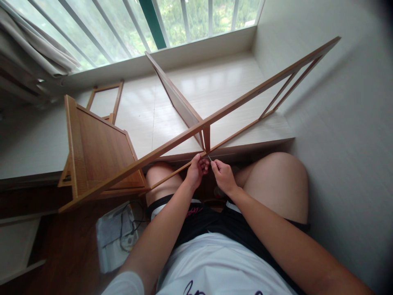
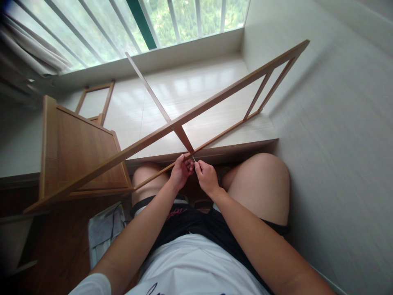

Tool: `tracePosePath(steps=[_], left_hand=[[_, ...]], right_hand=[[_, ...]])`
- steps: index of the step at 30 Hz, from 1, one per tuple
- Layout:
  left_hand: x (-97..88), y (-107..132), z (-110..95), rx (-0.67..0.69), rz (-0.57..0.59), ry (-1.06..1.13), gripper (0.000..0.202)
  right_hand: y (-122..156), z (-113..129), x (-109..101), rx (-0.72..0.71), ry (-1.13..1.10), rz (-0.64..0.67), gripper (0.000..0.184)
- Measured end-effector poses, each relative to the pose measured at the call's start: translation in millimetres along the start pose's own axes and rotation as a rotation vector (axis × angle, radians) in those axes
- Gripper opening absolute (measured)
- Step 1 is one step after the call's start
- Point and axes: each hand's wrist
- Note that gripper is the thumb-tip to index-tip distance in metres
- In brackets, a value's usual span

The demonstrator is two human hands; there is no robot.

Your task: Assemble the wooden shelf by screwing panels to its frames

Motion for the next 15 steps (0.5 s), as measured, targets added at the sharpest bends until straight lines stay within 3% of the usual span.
tracePosePath(steps=[5,8,11,15], left_hand=[[0.2,-0.3,0.8,0.006,-0.002,-0.007,0.039],[0.4,-0.3,0.9,0.014,0.002,-0.004,0.038],[-0.1,-0.9,1.5,0.018,0.016,-0.004,0.038],[-1.0,-2.3,3.3,0.010,0.006,-0.010,0.040]], right_hand=[[-1.0,-1.4,-4.1,-0.036,0.205,-0.018,0.030],[-1.4,-1.9,-3.0,-0.028,0.134,-0.022,0.029],[-1.7,-1.9,2.1,0.129,-0.279,0.073,0.033],[-1.5,0.8,4.6,0.444,-0.973,0.327,0.038]])
Point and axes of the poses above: each hand's wrist, its own y-axis away from the middle knuckle, its own x-axis out of the palm, z = x × y, and after that the axes turned 6 degrees about x, right-handed
